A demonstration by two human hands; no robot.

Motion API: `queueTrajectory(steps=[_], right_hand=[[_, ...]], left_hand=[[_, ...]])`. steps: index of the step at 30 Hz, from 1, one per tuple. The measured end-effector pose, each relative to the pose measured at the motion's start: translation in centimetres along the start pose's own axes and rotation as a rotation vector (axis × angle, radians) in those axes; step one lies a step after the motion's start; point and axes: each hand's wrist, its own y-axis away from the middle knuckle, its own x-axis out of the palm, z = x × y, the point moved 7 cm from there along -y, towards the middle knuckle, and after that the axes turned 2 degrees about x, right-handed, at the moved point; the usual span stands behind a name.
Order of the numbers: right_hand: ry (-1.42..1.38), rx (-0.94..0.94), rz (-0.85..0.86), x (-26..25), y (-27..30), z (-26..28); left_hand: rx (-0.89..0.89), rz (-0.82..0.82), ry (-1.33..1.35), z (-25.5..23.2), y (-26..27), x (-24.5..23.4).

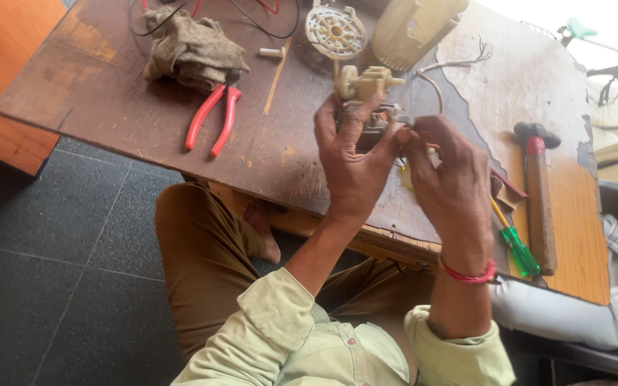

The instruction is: The person disassembles and reassembles a small electric motor, removing and inserting screws with a screwdriver and aligning the plastic casing components by hand.

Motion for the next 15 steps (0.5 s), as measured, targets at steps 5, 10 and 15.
queueTrajectory(steps=[5,10,15], right_hand=[[-0.146,-0.055,-0.034,0.2,1.1,-0.8],[-0.233,-0.214,-0.125,0.1,1.9,-0.4],[-0.202,-0.214,-0.090,0.2,2.4,-1.0]], left_hand=[[-0.016,0.032,0.029,0.7,-0.7,-0.4],[-0.064,0.044,0.121,1.1,-0.8,-1.4],[-0.087,0.050,0.111,1.2,-0.8,-1.2]])
